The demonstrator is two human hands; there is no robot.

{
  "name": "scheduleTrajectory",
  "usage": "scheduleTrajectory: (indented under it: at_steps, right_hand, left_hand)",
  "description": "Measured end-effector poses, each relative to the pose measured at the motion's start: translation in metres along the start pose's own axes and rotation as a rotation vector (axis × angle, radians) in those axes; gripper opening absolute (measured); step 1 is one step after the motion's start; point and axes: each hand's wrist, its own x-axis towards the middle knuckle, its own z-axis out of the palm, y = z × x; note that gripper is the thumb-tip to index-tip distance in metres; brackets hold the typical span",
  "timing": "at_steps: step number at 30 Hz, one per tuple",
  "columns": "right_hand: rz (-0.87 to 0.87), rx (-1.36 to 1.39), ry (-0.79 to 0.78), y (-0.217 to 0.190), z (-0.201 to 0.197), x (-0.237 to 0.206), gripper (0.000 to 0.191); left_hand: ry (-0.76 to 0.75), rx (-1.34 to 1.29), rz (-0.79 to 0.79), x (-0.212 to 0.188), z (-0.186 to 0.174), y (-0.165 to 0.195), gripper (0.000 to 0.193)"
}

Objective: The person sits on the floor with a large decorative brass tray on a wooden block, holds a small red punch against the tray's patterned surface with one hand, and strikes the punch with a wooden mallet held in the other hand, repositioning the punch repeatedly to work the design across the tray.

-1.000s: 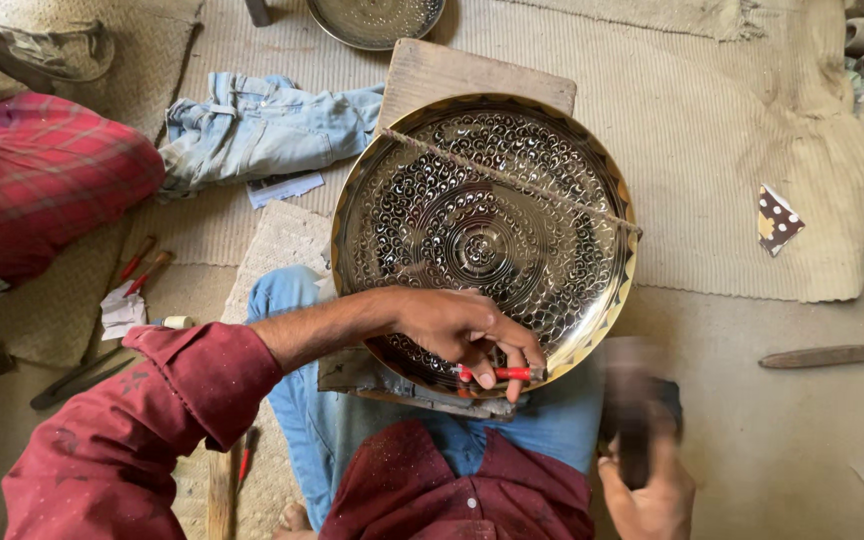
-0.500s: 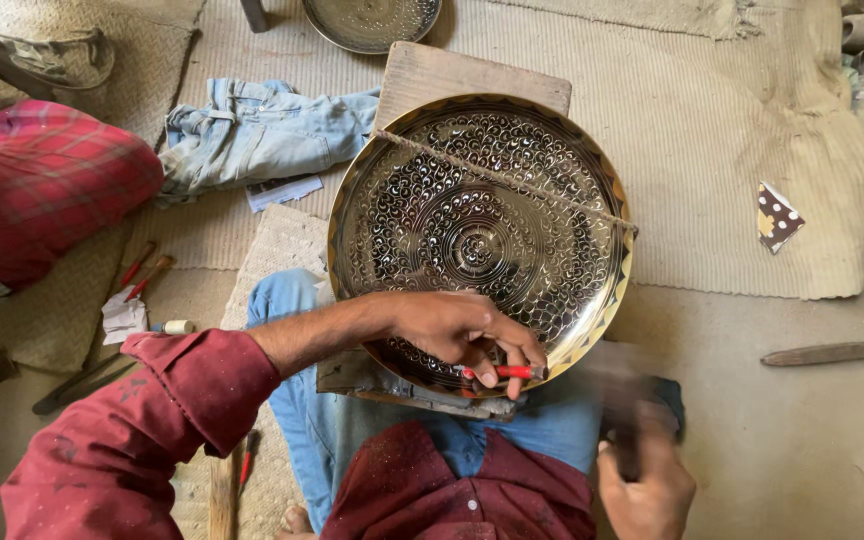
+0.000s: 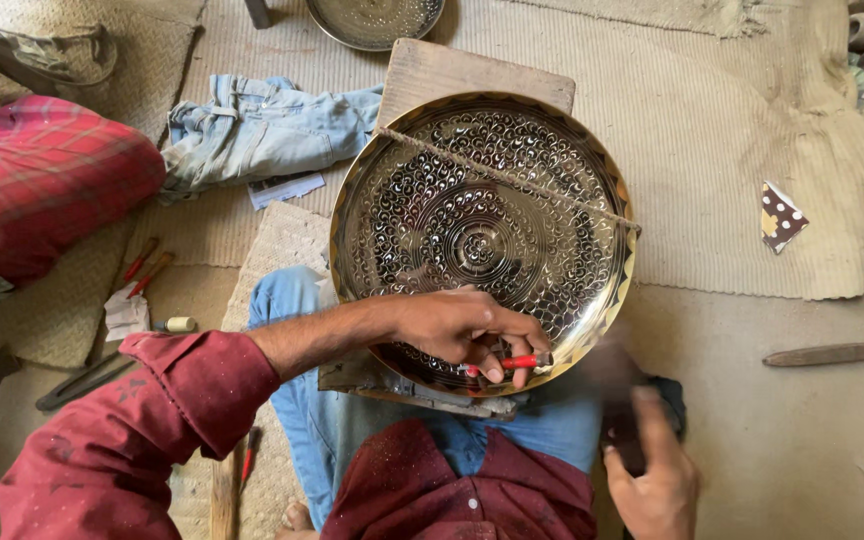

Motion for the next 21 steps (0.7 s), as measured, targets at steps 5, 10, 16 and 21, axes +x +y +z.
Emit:
scheduleTrajectory:
  at_steps: [5,10,16,21]
  right_hand:
    - [0.129,0.274,-0.049,0.001,-0.002,0.003,0.092]
    - [0.200,0.533,-0.085,0.005,-0.005,0.007,0.090]
    - [0.203,0.453,-0.067,0.012,-0.003,0.005,0.082]
    - [0.109,0.203,-0.062,0.023,0.000,0.005,0.089]
  left_hand:
    - [0.026,-0.053,0.158,0.000,0.001,0.001,0.060]
    - [0.036,0.035,0.125,0.001,0.001,0.000,0.065]
    - [0.042,0.030,0.132,0.000,0.001,-0.002,0.062]
    - [0.078,0.071,0.265,0.001,0.000,-0.002,0.058]
